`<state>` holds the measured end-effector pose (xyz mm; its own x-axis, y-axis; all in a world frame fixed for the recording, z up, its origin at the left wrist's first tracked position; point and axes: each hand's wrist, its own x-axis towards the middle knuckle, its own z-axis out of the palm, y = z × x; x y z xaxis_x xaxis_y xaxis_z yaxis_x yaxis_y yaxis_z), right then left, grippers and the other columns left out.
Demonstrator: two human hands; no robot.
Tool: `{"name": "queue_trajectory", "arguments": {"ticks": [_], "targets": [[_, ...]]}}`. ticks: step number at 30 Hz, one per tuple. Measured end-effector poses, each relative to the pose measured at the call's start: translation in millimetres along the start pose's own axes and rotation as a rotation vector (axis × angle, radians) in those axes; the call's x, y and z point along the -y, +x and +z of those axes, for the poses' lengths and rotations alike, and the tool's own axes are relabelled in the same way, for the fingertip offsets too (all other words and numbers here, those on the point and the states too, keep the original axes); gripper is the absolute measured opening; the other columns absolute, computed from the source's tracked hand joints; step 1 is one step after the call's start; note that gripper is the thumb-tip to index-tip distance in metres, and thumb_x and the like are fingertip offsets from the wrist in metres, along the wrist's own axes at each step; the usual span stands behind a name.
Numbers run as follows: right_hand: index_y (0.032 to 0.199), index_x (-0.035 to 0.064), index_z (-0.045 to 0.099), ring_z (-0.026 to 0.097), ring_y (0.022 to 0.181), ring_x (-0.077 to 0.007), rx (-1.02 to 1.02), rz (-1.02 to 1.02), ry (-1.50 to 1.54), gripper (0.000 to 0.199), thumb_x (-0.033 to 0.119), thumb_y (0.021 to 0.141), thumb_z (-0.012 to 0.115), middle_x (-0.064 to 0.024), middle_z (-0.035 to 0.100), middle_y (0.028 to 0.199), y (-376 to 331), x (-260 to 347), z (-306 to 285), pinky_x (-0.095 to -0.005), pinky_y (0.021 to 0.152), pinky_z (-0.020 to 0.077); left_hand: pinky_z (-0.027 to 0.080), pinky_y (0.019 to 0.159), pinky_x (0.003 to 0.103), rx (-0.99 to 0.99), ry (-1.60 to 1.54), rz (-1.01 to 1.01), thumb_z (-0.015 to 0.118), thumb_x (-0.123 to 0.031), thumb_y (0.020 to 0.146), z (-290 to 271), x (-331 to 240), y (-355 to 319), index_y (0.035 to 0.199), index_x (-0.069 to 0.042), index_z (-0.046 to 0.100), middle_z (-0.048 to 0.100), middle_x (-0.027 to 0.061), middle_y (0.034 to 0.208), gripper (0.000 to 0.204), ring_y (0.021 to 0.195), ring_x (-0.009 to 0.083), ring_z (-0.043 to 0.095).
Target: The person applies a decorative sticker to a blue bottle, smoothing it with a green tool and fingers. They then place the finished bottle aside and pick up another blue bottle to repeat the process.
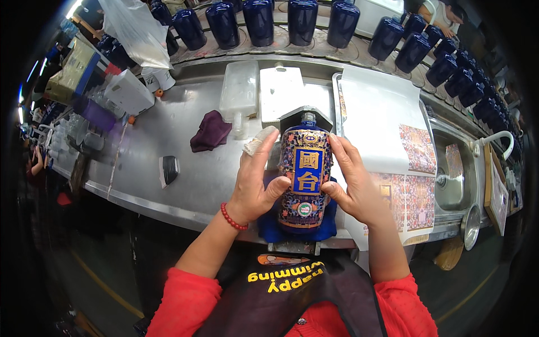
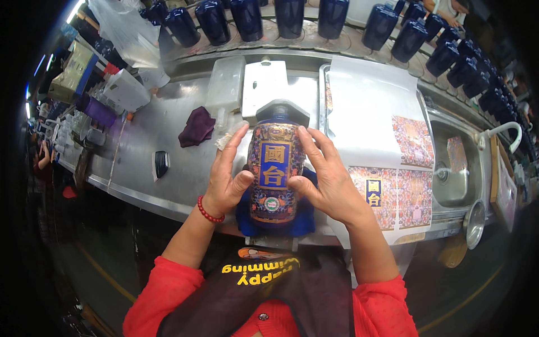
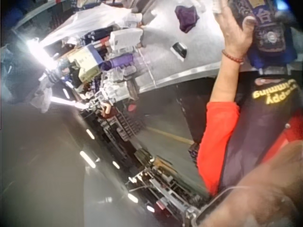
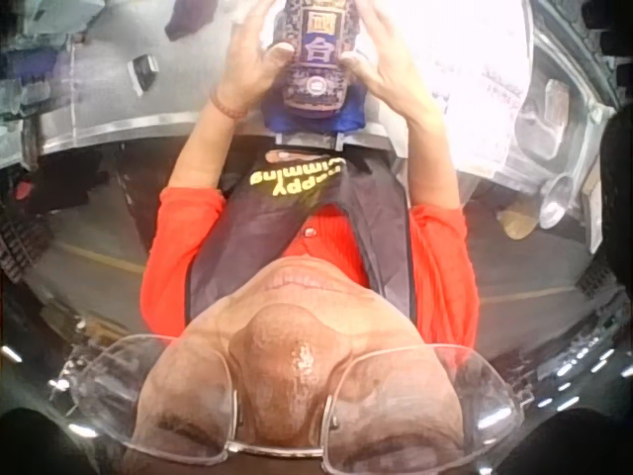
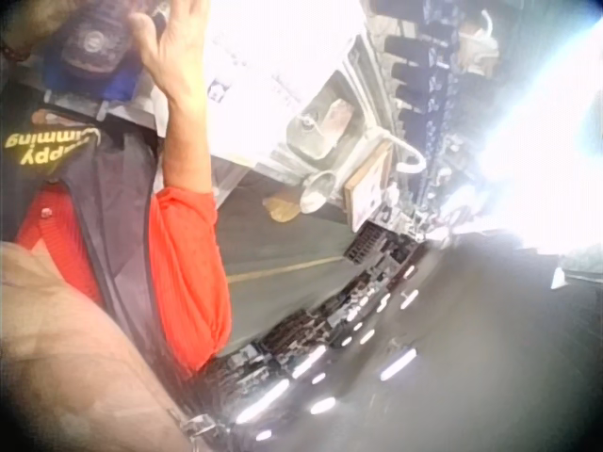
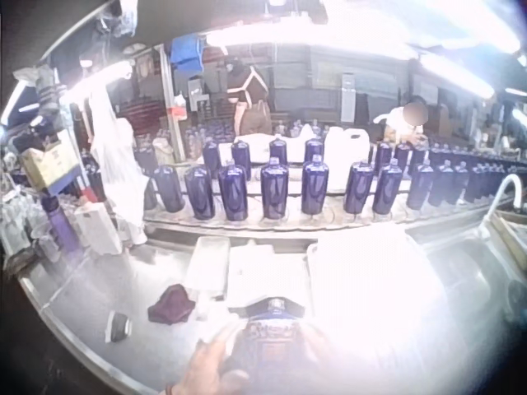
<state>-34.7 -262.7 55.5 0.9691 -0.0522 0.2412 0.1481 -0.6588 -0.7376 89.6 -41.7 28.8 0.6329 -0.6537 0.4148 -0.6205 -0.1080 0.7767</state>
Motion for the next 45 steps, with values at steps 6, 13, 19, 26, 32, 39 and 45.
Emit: {"name": "queue_trajectory", "arguments": {"ticks": [6,13,19,26,32,39,45], "targets": [[0.159,0.0049,0.032,0.04,0.143,-0.0395,0.015,0.009,0.009,0.082,0.033,0.093,0.072,-0.0231,0.035,0.156,0,-1,1,-0.0447,0.118,0.0351,0.026,0.117,0.051,-0.044,0.064,0.075,0.056,-0.064,0.096,8,-3,-10,0.152,0.004,0.04,0.048,0.0276,0.146,0.09,0.136,0.0424,0.045],[0.159,0.0031,0.029,0.038,0.145,-0.0402,0.028,-0.008,-0.049,0.085,0.042,0.095,0.068,-0.0246,0.034,0.156,0,-3,0,-0.0454,0.119,0.0336,0.024,0.118,0.051,-0.032,0.043,0.119,0.059,-0.062,0.095,5,1,-12,0.152,-0.005,0.048,0.049,0.0264,0.147,0.081,0.135,0.0403,0.046],[0.159,0.002,0.029,0.037,0.146,-0.0404,0.046,0.039,-0.062,0.088,0.054,0.096,0.063,-0.026,0.033,0.157,0,0,0,-0.046,0.119,0.0328,0.031,0.115,0.049,-0.083,-0.148,0.021,0.057,-0.061,0.097,6,12,-10,0.149,-0.001,0.049,0.048,0.0265,0.146,0.079,0.135,0.0408,0.046],[0.159,0.0006,0.029,0.037,0.146,-0.0395,0.053,0.087,-0.036,0.093,0.058,0.094,0.064,-0.0265,0.034,0.157,1,2,0,-0.0461,0.119,0.0327,0.034,0.112,0.049,-0.128,-0.135,0.02,0.054,-0.058,0.1,13,17,-4,0.148,0.003,0.046,0.052,0.0278,0.142,0.078,0.131,0.043,0.049],[0.159,-0.0002,0.029,0.038,0.146,-0.0392,0.061,0.103,-0.039,0.094,0.057,0.094,0.065,-0.0264,0.035,0.156,2,4,-2,-0.0459,0.119,0.0334,0.034,0.111,0.05,-0.112,-0.06,0.08,0.053,-0.058,0.1,11,13,-4,0.149,0.005,0.044,0.052,0.0284,0.14,0.081,0.128,0.0433,0.05],[0.158,0.0023,0.031,0.039,0.144,-0.0402,0.05,0.085,-0.069,0.089,0.055,0.095,0.064,-0.0253,0.037,0.155,8,8,-7,-0.0457,0.117,0.0352,0.026,0.115,0.055,-0.068,0.017,0.093,0.054,-0.059,0.099,5,7,5,0.151,0.0,0.044,0.05,0.0258,0.144,0.08,0.133,0.0425,0.046],[0.157,0.004,0.036,0.041,0.143,-0.0406,0.036,0.049,-0.058,0.08,0.046,0.097,0.066,-0.0242,0.037,0.155,12,10,-5,-0.0448,0.117,0.0356,0.022,0.117,0.056,-0.033,0.062,0.108,0.058,-0.057,0.097,6,5,12,0.151,-0.001,0.045,0.052,0.0238,0.143,0.079,0.131,0.0409,0.047]]}}
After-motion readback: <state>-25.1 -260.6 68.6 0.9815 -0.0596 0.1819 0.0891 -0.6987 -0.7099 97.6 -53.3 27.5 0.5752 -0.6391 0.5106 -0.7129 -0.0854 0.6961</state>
